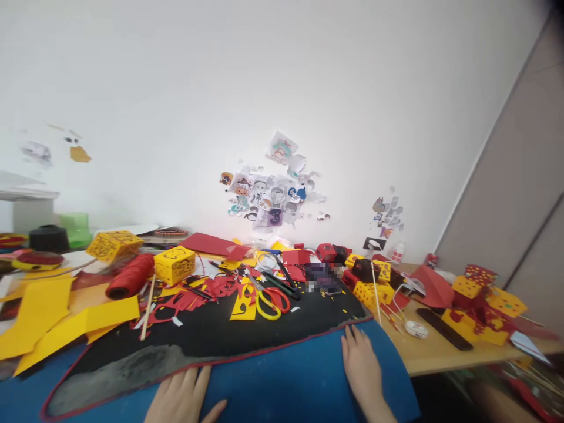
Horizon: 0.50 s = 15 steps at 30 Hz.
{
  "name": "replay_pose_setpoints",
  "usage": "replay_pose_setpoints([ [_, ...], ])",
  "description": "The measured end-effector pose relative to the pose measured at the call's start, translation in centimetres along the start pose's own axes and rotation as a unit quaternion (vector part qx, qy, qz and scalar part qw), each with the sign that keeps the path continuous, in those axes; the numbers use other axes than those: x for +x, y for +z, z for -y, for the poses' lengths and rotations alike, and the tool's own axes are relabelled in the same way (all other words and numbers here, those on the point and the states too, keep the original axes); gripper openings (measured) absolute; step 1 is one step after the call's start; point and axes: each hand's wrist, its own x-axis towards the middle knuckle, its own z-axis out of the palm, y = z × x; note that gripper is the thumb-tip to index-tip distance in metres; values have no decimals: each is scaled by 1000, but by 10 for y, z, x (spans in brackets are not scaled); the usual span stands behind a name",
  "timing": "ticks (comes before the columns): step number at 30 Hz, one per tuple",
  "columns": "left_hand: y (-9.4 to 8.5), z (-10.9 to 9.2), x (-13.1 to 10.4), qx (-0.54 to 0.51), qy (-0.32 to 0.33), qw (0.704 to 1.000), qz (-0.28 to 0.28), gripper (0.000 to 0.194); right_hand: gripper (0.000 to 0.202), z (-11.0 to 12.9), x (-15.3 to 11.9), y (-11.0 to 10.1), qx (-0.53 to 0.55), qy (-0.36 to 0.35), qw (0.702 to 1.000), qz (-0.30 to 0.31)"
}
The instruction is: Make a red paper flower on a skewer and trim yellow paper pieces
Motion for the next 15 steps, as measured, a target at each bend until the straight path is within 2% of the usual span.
replay_pose_setpoints([
  [2,-9,-17,18,-24,-24,998,53,52,43,36,-21,7,45,-58,994,-77],
  [4,-13,-34,32,-41,-23,995,83,46,43,77,-40,9,95,-96,983,-121],
  [7,-9,-53,41,-53,52,996,45,43,39,132,-59,3,179,-130,966,-135],
  [9,-4,-54,39,-59,105,993,-3,46,37,151,-62,-5,222,-129,959,-120],
  [10,-2,-49,35,-59,115,991,-19,45,37,153,-61,-9,233,-127,958,-111],
  [12,-1,-29,24,-43,83,995,-21,37,37,142,-54,-15,237,-127,959,-89],
  [15,-7,23,-1,-2,-51,998,23,38,38,106,-40,-17,224,-127,964,-73],
])
